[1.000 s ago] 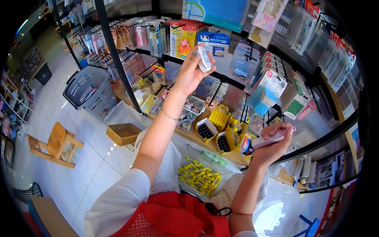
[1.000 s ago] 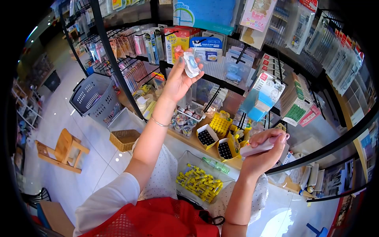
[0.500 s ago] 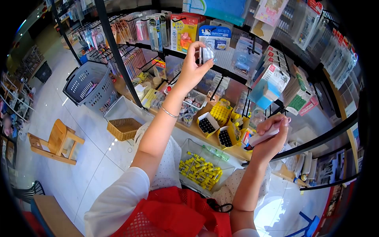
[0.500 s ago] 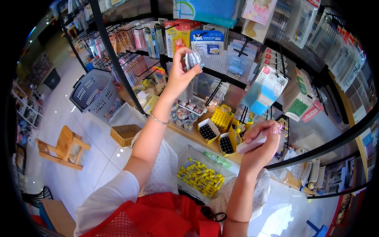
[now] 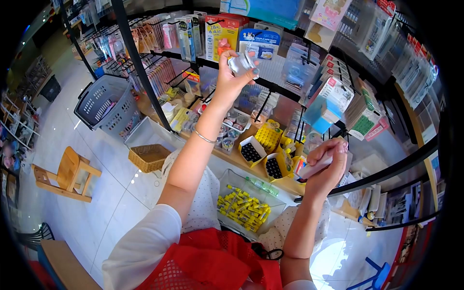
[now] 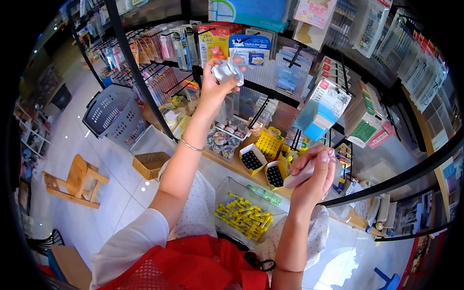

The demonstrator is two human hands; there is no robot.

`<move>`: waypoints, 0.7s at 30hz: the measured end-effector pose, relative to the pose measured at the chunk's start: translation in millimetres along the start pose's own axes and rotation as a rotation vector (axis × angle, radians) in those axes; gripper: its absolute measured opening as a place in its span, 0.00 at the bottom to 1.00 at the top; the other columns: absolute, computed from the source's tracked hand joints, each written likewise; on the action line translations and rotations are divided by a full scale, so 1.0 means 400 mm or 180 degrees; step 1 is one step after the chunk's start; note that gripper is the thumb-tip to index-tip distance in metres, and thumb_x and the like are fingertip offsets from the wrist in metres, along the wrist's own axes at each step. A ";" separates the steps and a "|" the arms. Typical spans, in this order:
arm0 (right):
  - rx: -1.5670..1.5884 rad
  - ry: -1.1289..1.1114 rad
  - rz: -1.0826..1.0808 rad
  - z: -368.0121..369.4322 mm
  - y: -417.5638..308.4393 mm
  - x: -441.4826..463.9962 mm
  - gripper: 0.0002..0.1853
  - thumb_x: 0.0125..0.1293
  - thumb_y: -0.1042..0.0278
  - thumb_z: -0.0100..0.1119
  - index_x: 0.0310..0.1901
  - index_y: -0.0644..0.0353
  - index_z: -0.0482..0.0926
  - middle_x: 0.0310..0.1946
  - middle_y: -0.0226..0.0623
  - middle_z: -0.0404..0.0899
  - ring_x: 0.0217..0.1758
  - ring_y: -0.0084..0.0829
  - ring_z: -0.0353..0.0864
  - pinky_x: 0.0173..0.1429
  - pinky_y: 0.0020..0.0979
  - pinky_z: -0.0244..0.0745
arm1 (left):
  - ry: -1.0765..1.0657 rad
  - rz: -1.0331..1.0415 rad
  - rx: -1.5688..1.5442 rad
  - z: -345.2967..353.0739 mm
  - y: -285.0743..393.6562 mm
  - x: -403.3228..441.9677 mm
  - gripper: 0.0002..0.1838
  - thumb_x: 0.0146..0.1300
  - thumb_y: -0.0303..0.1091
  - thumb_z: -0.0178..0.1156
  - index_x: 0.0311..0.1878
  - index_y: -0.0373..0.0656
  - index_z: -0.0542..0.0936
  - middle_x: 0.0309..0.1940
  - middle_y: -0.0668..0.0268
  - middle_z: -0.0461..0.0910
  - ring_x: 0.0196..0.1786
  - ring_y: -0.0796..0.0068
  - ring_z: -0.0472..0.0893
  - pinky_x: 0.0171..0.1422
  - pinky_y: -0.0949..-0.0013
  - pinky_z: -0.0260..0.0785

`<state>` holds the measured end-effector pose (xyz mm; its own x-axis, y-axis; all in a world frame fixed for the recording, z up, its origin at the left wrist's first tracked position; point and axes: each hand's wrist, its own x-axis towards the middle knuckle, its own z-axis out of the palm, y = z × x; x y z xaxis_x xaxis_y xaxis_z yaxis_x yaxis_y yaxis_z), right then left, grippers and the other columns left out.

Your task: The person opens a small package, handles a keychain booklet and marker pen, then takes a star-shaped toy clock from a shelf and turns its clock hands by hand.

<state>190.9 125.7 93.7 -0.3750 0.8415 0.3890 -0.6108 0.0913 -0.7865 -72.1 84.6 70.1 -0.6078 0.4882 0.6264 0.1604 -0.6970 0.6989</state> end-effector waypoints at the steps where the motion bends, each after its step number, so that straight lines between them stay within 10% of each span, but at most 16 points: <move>1: -0.0005 -0.0010 -0.0006 0.000 0.000 0.000 0.12 0.67 0.60 0.46 0.32 0.61 0.67 0.17 0.34 0.65 0.17 0.23 0.62 0.21 0.23 0.59 | -0.0011 -0.0034 -0.0124 -0.001 0.003 -0.001 0.24 0.59 0.27 0.61 0.52 0.53 0.58 0.57 0.55 0.70 0.57 0.64 0.74 0.40 0.74 0.76; 10: 0.0027 -0.0083 0.0022 0.006 -0.009 -0.004 0.12 0.67 0.60 0.47 0.33 0.61 0.67 0.17 0.34 0.66 0.16 0.23 0.62 0.22 0.23 0.60 | -0.0303 -0.0327 -0.1285 0.000 0.034 -0.002 0.15 0.71 0.43 0.41 0.56 0.49 0.60 0.58 0.53 0.68 0.57 0.59 0.74 0.47 0.63 0.79; 21: -0.0022 -0.0127 -0.0006 0.004 -0.010 -0.005 0.13 0.68 0.60 0.46 0.32 0.61 0.67 0.17 0.34 0.66 0.16 0.23 0.63 0.22 0.23 0.60 | -0.0304 -0.0137 -0.1311 0.012 0.036 -0.011 0.20 0.66 0.30 0.48 0.60 0.49 0.59 0.56 0.55 0.69 0.56 0.61 0.74 0.47 0.61 0.77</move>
<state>192.7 122.9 96.8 -0.4015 0.8194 0.4091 -0.6067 0.0967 -0.7890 -63.3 74.8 78.9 -0.5291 0.5544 0.6425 -0.1994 -0.8171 0.5409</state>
